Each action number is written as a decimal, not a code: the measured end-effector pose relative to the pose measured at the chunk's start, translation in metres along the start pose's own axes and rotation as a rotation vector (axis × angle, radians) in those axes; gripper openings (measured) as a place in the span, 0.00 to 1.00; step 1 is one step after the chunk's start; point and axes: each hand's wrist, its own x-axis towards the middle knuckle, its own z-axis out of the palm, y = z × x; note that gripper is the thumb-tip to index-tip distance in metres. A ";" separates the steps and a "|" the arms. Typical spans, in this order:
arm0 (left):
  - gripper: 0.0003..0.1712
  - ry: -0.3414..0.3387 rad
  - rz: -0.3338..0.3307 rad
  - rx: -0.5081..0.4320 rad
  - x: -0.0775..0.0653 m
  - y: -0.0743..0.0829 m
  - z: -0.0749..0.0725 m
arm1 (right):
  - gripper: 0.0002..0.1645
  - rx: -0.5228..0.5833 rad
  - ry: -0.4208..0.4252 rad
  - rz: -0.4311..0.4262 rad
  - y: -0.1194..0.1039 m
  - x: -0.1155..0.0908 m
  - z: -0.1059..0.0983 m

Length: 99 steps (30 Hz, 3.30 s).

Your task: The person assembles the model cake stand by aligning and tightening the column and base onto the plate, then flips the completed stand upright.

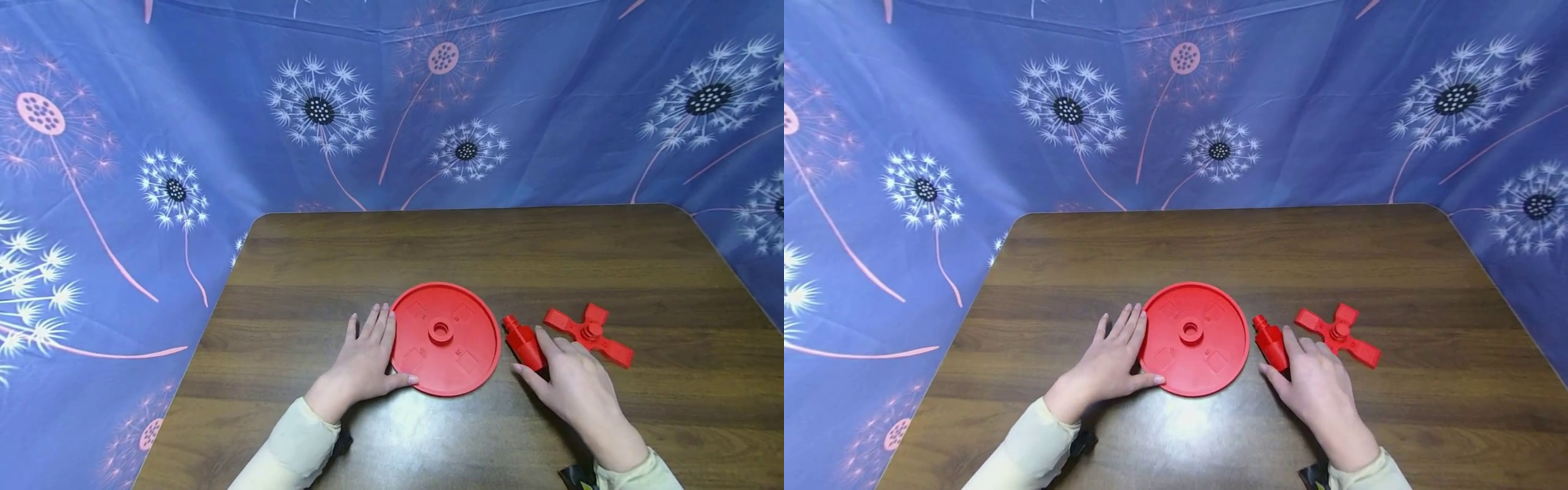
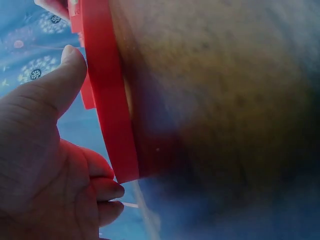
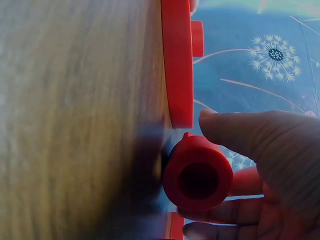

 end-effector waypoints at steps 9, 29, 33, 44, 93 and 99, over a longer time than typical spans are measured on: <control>0.65 0.000 -0.010 -0.007 0.001 0.001 0.000 | 0.42 -0.034 -0.012 0.005 0.002 -0.002 0.002; 0.65 -0.029 -0.016 -0.035 0.001 0.002 0.001 | 0.36 0.154 0.199 0.020 -0.010 0.008 -0.022; 0.65 -0.038 -0.017 -0.050 0.001 0.002 0.001 | 0.36 0.203 0.187 0.011 -0.018 0.015 -0.024; 0.66 -0.060 -0.032 -0.071 0.001 0.001 0.002 | 0.34 0.341 0.114 -0.049 -0.042 0.037 -0.020; 0.66 -0.070 -0.034 -0.071 0.002 0.002 0.003 | 0.29 0.606 -0.175 -0.158 -0.069 0.077 0.011; 0.66 -0.073 -0.037 -0.088 0.002 0.001 0.002 | 0.28 0.639 -0.132 -0.141 -0.069 0.075 0.012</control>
